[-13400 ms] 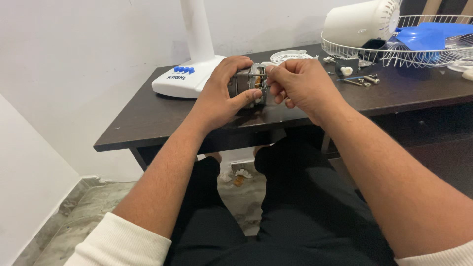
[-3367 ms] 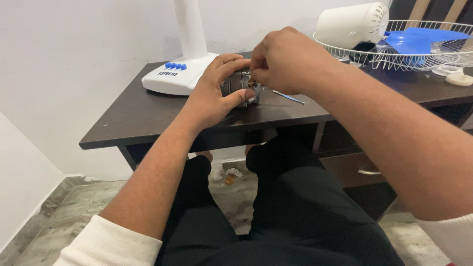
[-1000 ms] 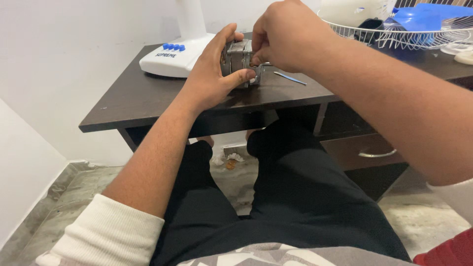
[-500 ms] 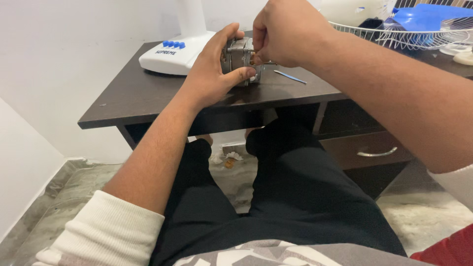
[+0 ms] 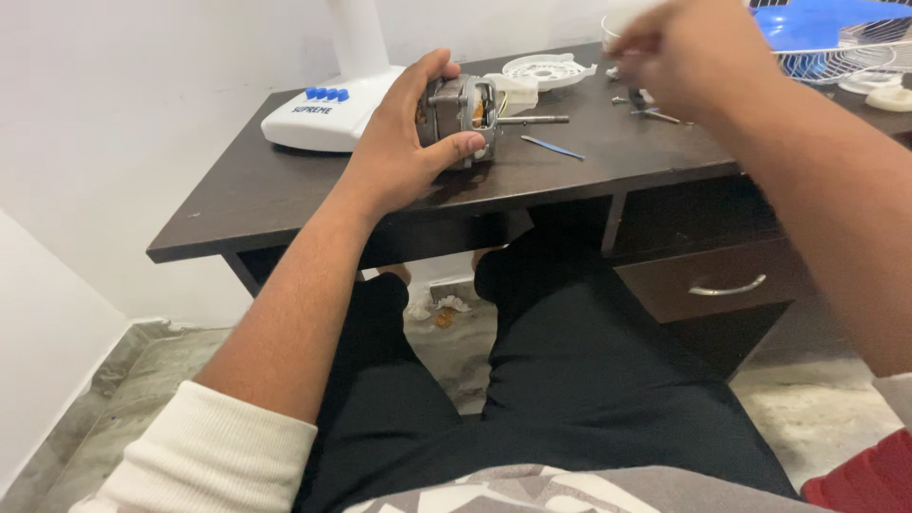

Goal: The person uses a small screwdriver to adjust and tighten screws on a disassembled electric fan motor. They rotate the motor housing to access different screw locations and continue working on the internal components.

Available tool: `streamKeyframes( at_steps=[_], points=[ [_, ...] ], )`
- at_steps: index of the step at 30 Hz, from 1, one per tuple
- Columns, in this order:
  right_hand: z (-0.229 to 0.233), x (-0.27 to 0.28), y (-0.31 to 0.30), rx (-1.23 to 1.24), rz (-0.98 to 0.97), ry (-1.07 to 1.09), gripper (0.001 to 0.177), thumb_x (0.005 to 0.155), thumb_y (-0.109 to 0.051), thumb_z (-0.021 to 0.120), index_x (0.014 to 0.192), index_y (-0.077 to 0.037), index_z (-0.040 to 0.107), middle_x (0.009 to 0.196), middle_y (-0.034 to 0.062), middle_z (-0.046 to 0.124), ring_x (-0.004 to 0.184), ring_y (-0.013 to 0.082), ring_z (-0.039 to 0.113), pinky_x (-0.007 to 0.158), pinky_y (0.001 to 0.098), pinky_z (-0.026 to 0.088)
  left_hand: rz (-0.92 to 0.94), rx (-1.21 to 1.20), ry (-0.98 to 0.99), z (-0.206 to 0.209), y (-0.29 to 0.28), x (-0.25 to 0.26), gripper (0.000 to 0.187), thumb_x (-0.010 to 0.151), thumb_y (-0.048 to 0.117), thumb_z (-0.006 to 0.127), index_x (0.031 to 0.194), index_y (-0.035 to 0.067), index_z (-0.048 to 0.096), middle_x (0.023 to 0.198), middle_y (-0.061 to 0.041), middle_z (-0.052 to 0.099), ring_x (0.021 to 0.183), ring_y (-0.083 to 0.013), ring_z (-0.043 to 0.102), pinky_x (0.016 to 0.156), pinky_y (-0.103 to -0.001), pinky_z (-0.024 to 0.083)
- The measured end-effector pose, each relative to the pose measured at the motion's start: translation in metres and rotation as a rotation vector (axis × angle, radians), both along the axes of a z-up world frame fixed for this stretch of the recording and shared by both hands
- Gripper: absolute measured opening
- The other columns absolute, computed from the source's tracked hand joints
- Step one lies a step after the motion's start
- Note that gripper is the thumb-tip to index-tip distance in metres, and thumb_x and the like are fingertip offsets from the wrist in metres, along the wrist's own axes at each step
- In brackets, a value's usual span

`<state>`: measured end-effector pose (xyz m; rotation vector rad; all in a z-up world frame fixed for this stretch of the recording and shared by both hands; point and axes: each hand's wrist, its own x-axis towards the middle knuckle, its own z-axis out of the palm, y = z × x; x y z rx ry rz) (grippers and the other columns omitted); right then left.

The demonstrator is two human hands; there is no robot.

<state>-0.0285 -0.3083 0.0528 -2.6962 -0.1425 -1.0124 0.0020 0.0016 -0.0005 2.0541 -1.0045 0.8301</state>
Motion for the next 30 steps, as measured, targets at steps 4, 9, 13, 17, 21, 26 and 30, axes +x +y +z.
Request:
streamKeyframes(
  at_steps=[4,9,13,17,21,26,30],
  points=[
    [-0.021,0.010,-0.061,-0.023,-0.033,-0.120,0.020,0.096,-0.018,0.082,0.115,-0.015,0.080,0.101,0.0109,0.077,0.085,0.0209,0.073,0.076,0.0346,0.057,0.003,0.008,-0.005,-0.001,0.001,0.001,0.089,0.089,0.039,0.085,0.157,0.008,0.036,0.153,-0.009,0.053,0.145,-0.0291,0.049,0.122,-0.046,0.040],
    [-0.043,0.020,-0.089,0.107,-0.069,-0.186,0.011,0.097,-0.018,0.083,0.105,-0.010,0.080,0.096,0.0081,0.077,0.083,0.0179,0.073,0.078,0.0341,0.058,-0.005,0.011,-0.045,-0.001,0.000,-0.001,0.088,0.091,0.039,0.084,0.157,0.007,0.035,0.155,-0.012,0.051,0.148,-0.0309,0.047,0.123,-0.046,0.041],
    [-0.048,0.030,-0.086,0.043,-0.045,-0.169,0.014,0.094,-0.021,0.085,0.103,-0.011,0.082,0.091,0.0089,0.077,0.080,0.0200,0.072,0.079,0.0366,0.057,0.097,0.055,-0.211,0.001,-0.001,-0.007,0.085,0.094,0.040,0.084,0.157,0.004,0.038,0.157,-0.019,0.045,0.148,-0.0372,0.040,0.120,-0.049,0.040],
    [-0.046,0.035,-0.082,0.099,-0.074,-0.101,0.016,0.091,-0.023,0.085,0.102,-0.011,0.082,0.092,0.0098,0.077,0.080,0.0220,0.072,0.079,0.0384,0.057,0.194,0.038,-0.161,-0.004,0.005,-0.023,0.081,0.098,0.045,0.076,0.155,0.002,0.037,0.151,-0.020,0.047,0.145,-0.0372,0.043,0.119,-0.048,0.040],
    [-0.050,0.033,-0.078,0.025,-0.114,-0.077,0.017,0.091,-0.025,0.086,0.103,-0.012,0.084,0.094,0.0115,0.078,0.079,0.0256,0.072,0.080,0.0411,0.057,0.561,0.059,-0.333,-0.013,0.048,-0.039,0.066,0.106,0.039,0.073,0.149,-0.003,0.045,0.147,-0.023,0.051,0.148,-0.0426,0.038,0.125,-0.053,0.030],
    [-0.071,0.050,-0.086,0.006,-0.096,-0.161,0.015,0.095,-0.015,0.079,0.104,-0.004,0.081,0.092,0.0173,0.076,0.079,0.0273,0.072,0.076,0.0425,0.058,0.866,-0.100,-0.239,-0.011,0.134,-0.032,0.042,0.113,0.040,0.067,0.117,-0.001,0.065,0.126,-0.017,0.067,0.135,-0.0367,0.047,0.115,-0.050,0.039],
    [-0.107,0.101,-0.121,0.148,0.025,-0.204,0.018,0.110,-0.017,0.073,0.109,0.000,0.079,0.095,0.0181,0.073,0.082,0.0281,0.071,0.069,0.0414,0.058,0.975,-0.154,-0.099,-0.017,0.158,-0.019,0.044,0.110,0.043,0.065,0.112,0.000,0.069,0.108,-0.014,0.072,0.121,-0.0358,0.052,0.102,-0.049,0.043]
  ],
)
